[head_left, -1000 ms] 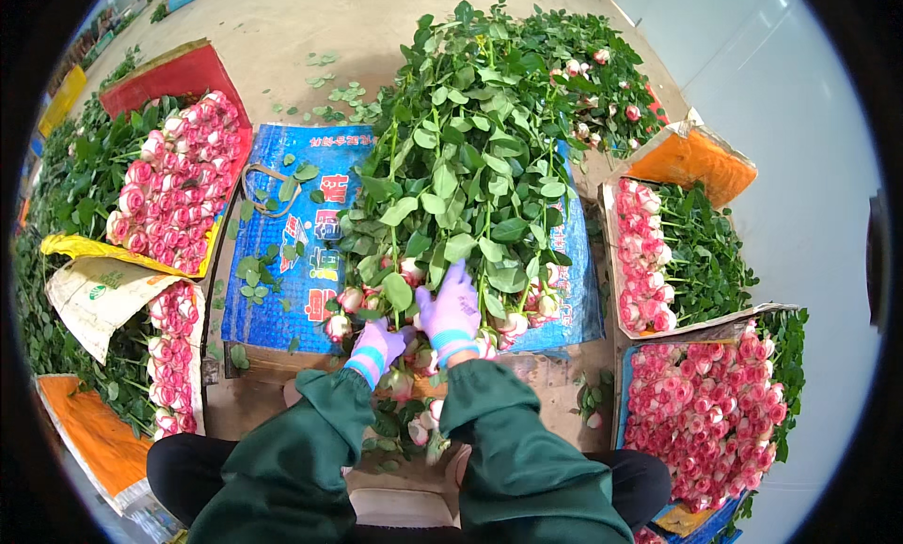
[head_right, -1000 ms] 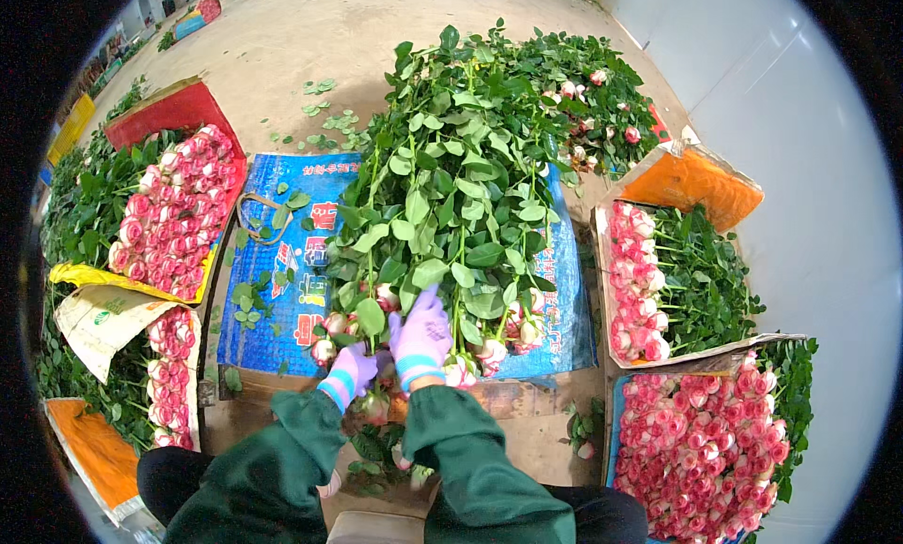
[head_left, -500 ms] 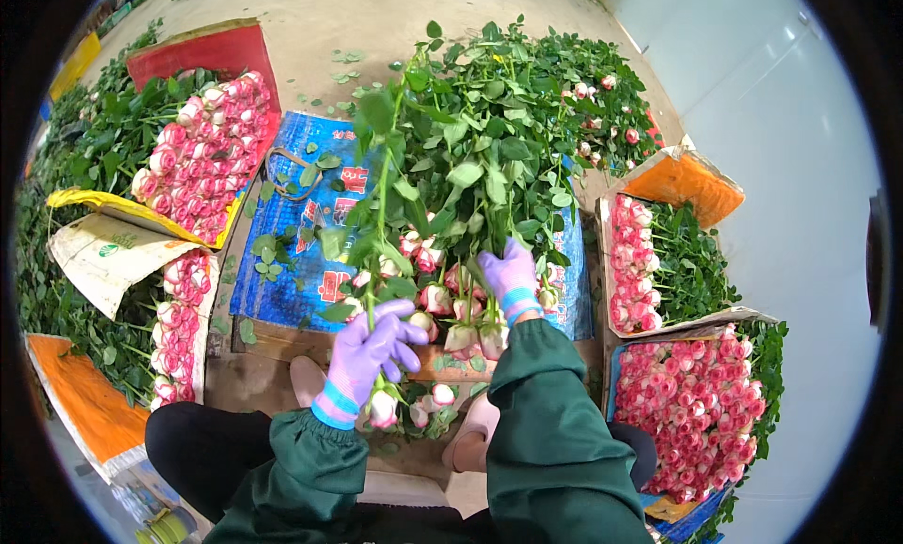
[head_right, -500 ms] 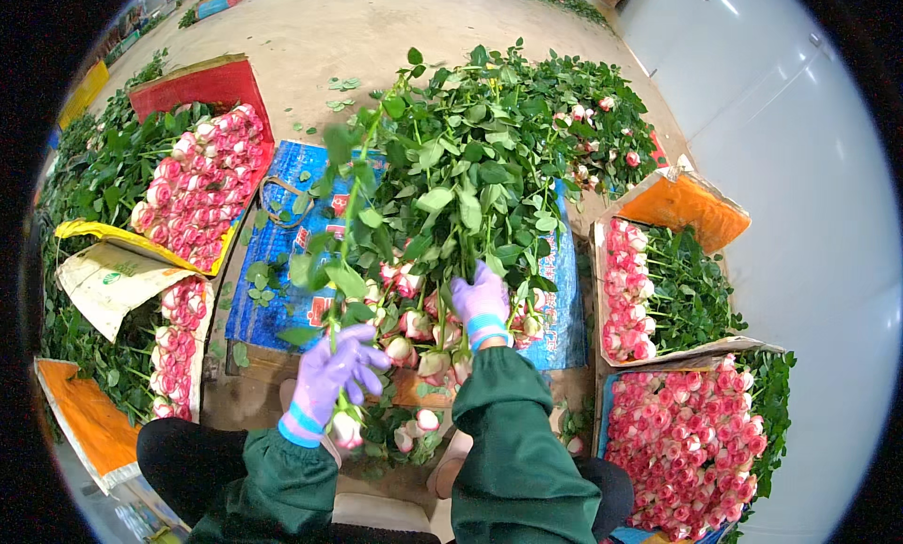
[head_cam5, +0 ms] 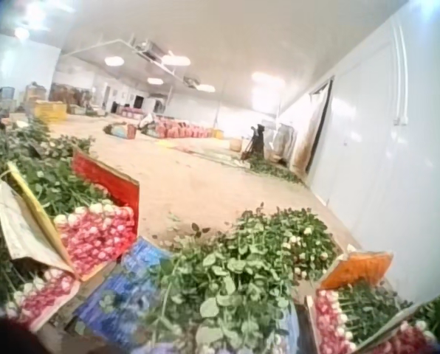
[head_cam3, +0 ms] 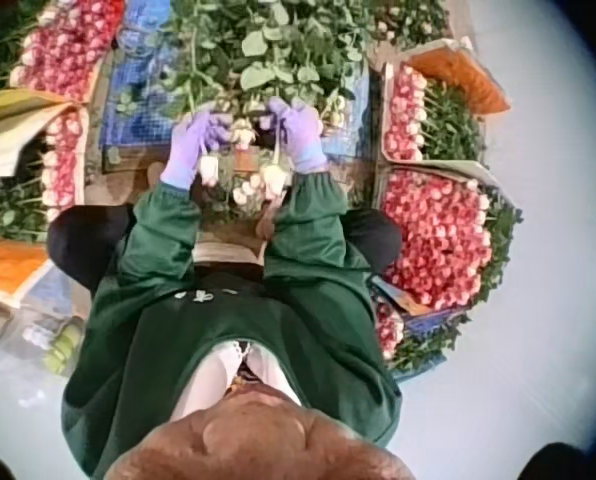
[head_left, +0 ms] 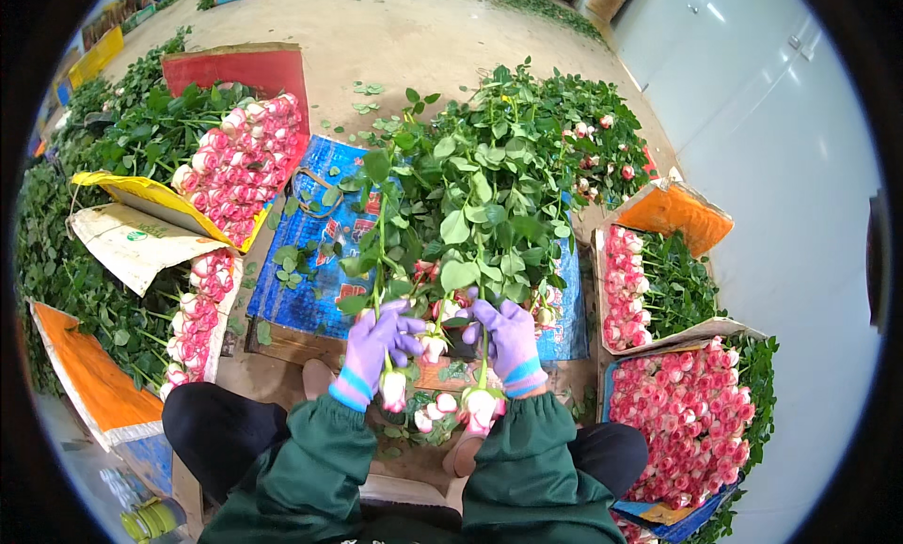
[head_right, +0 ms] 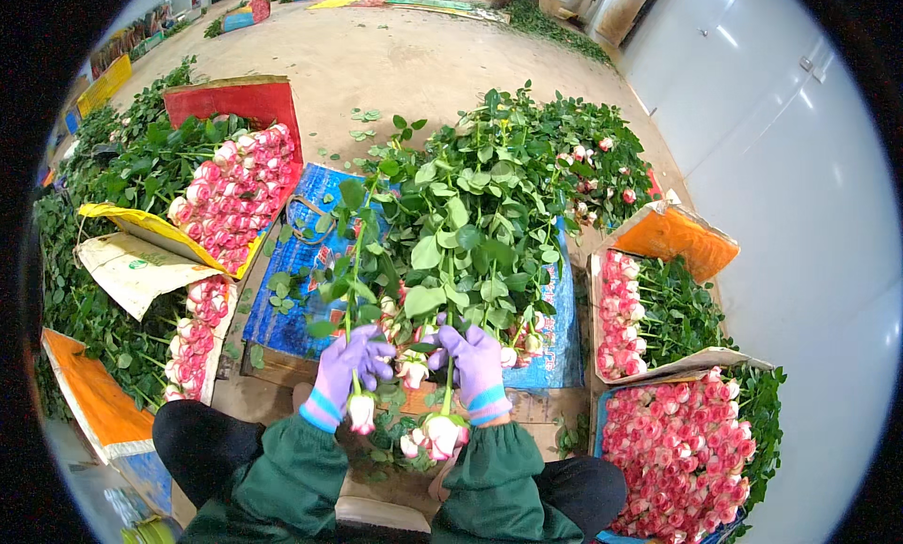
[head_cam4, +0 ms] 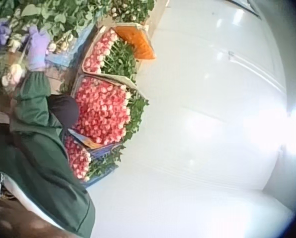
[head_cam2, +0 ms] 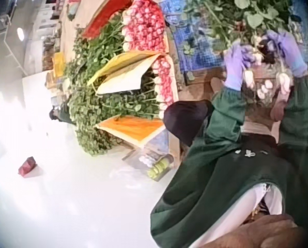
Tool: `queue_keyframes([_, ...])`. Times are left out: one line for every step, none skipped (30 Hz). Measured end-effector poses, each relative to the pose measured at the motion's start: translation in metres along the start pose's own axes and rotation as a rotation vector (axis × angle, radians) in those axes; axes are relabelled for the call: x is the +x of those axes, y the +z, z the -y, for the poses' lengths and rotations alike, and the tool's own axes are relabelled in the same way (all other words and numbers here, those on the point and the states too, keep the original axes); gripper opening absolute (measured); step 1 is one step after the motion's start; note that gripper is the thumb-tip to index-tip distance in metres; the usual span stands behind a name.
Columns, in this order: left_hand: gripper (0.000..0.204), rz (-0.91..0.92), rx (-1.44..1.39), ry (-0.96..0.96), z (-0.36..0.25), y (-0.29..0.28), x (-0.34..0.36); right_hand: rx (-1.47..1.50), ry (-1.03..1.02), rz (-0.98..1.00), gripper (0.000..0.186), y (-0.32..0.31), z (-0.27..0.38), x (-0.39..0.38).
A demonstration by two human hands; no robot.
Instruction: The person sits on the floor and trims leaves from pink and white roses using shears. They place the trimmed roses into a cardboard box and discard the leaves on the floor.
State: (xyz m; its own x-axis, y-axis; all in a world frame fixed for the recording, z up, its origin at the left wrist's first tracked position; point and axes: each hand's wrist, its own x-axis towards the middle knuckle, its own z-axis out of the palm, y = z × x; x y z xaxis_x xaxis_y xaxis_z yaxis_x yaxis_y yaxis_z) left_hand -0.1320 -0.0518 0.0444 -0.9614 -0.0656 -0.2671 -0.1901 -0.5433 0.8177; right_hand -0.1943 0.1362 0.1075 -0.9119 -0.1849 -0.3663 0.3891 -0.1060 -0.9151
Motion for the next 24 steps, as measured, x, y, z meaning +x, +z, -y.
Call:
queue_keyframes([0.037,-0.007,-0.031,-0.003,0.003,-0.005,0.014,0.085,-0.051,-0.024,0.025,-0.001,-0.005,-0.005])
queue_keyframes([0.038,-0.019,-0.038,-0.002,0.001,-0.019,0.025,0.093,-0.079,-0.002,0.025,0.002,-0.009,-0.007])
queue_keyframes([0.037,-0.080,-0.013,-0.020,-0.015,-0.016,0.030,0.075,-0.107,-0.011,0.025,0.000,-0.011,-0.007])
queue_keyframes([0.036,-0.005,-0.084,0.002,-0.030,-0.019,0.033,0.058,-0.139,-0.015,0.025,0.000,-0.011,-0.006])
queue_keyframes([0.036,0.068,-0.155,0.026,-0.045,-0.022,0.033,0.041,-0.170,-0.015,0.025,0.001,-0.010,-0.005])
queue_keyframes([0.037,0.075,-0.193,0.019,-0.063,-0.012,0.026,-0.029,-0.177,-0.036,0.027,0.003,0.002,-0.006])
queue_keyframes([0.037,0.089,-0.226,0.007,-0.087,0.008,0.009,-0.067,-0.218,-0.067,0.028,-0.006,-0.001,0.008])
queue_keyframes([0.039,0.069,-0.186,0.042,-0.109,0.031,-0.018,-0.145,-0.214,-0.090,0.031,-0.012,0.003,0.020])
queue_keyframes([0.040,0.125,-0.180,0.077,-0.119,0.035,-0.038,-0.219,-0.215,-0.098,0.033,-0.015,0.006,0.032])
queue_keyframes([0.040,0.190,-0.161,0.015,-0.123,0.043,-0.051,-0.400,-0.388,-0.206,0.036,-0.042,-0.009,0.060])
queue_keyframes([0.039,0.242,-0.133,-0.042,-0.122,0.047,-0.063,-0.575,-0.555,-0.303,0.039,-0.061,-0.022,0.086])
queue_keyframes([0.038,0.196,-0.103,-0.078,-0.112,0.041,-0.077,-0.855,-0.514,-0.421,0.046,-0.042,-0.020,0.087])
queue_keyframes([0.037,0.170,-0.092,-0.122,-0.090,0.033,-0.084,-0.842,-0.306,-0.309,0.049,-0.015,0.004,0.068])
queue_keyframes([0.034,0.111,0.042,-0.157,-0.063,0.025,-0.090,-0.648,-0.260,-0.060,0.050,0.000,0.008,0.059])
queue_keyframes([0.031,0.061,0.166,-0.200,-0.031,0.018,-0.090,-0.460,-0.204,0.172,0.051,0.010,0.006,0.051])
queue_keyframes([0.028,0.022,0.189,-0.237,-0.007,0.015,-0.094,-0.370,-0.045,0.293,0.051,0.029,0.002,0.037])
queue_keyframes([0.026,-0.006,0.211,-0.280,0.013,0.019,-0.097,-0.278,0.115,0.400,0.052,0.044,-0.005,0.025])
queue_keyframes([0.023,-0.034,0.243,-0.311,0.027,0.025,-0.098,-0.322,0.151,0.393,0.051,0.053,-0.016,0.020])
queue_keyframes([0.020,-0.061,0.278,-0.331,0.037,0.028,-0.097,-0.367,0.176,0.390,0.049,0.062,-0.026,0.017])
queue_keyframes([0.019,-0.058,0.362,-0.340,0.051,0.026,-0.092,-0.405,0.065,0.317,0.049,0.063,-0.044,0.021])
queue_keyframes([0.019,-0.035,0.373,-0.332,0.047,0.029,-0.092,-0.442,-0.039,0.252,0.049,0.067,-0.051,0.024])
queue_keyframes([0.020,-0.013,0.384,-0.325,0.040,0.033,-0.091,-0.495,0.004,0.273,0.051,0.066,-0.053,0.029])
queue_keyframes([0.020,0.009,0.395,-0.318,0.036,0.037,-0.091,-0.494,-0.028,0.291,0.048,0.064,-0.055,0.032])
queue_keyframes([0.021,-0.019,0.426,-0.337,0.037,0.032,-0.091,-0.488,-0.056,0.331,0.044,0.075,-0.045,0.029])
